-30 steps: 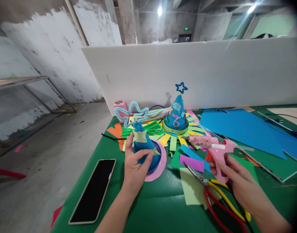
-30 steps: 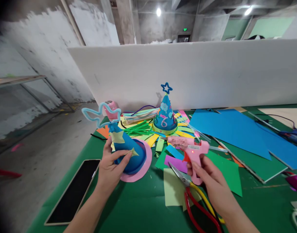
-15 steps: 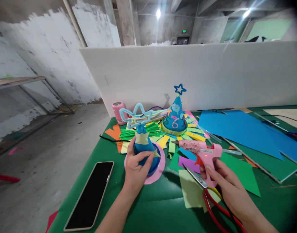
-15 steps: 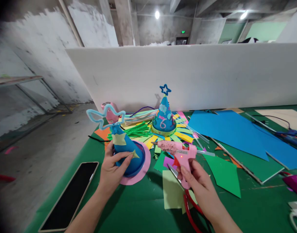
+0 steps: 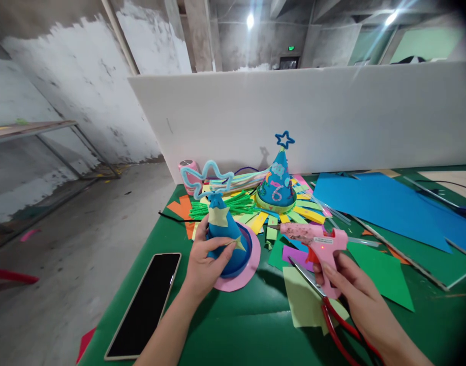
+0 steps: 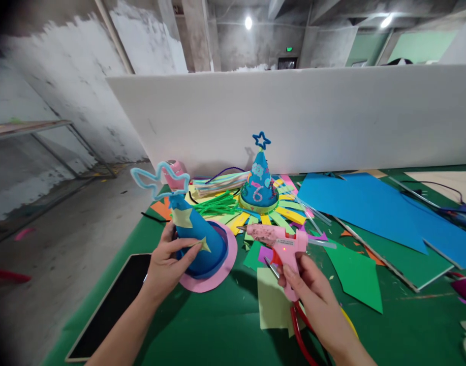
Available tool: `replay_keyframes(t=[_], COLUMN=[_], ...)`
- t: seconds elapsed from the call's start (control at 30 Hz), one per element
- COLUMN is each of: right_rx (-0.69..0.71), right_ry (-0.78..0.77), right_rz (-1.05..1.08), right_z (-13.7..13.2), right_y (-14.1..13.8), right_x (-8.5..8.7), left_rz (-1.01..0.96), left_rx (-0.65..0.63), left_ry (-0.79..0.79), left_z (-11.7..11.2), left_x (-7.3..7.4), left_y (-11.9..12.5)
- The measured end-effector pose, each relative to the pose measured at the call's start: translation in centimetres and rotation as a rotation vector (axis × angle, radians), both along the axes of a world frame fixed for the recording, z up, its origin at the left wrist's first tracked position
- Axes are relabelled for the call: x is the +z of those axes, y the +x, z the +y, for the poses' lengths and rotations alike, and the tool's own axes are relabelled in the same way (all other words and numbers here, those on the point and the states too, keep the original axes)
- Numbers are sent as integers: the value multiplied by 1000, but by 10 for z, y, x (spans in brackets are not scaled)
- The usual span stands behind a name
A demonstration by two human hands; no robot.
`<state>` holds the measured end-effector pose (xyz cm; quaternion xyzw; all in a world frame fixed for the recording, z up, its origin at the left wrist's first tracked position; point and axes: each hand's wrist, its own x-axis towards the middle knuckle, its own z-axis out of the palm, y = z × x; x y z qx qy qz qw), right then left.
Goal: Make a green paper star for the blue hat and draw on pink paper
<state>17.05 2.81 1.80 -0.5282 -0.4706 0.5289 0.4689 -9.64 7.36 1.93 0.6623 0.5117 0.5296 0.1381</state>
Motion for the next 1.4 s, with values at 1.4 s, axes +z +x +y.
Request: replay_keyframes(t=[1.4], right_rx=[2], right_ry=[95], right_rz=[131], right_z=[-4], right_y=[-15], right_x=[0], left_rz=[16], left_rx=[473], left_ry=[199], left_z=[3], left_x=[-10], left_y=[71])
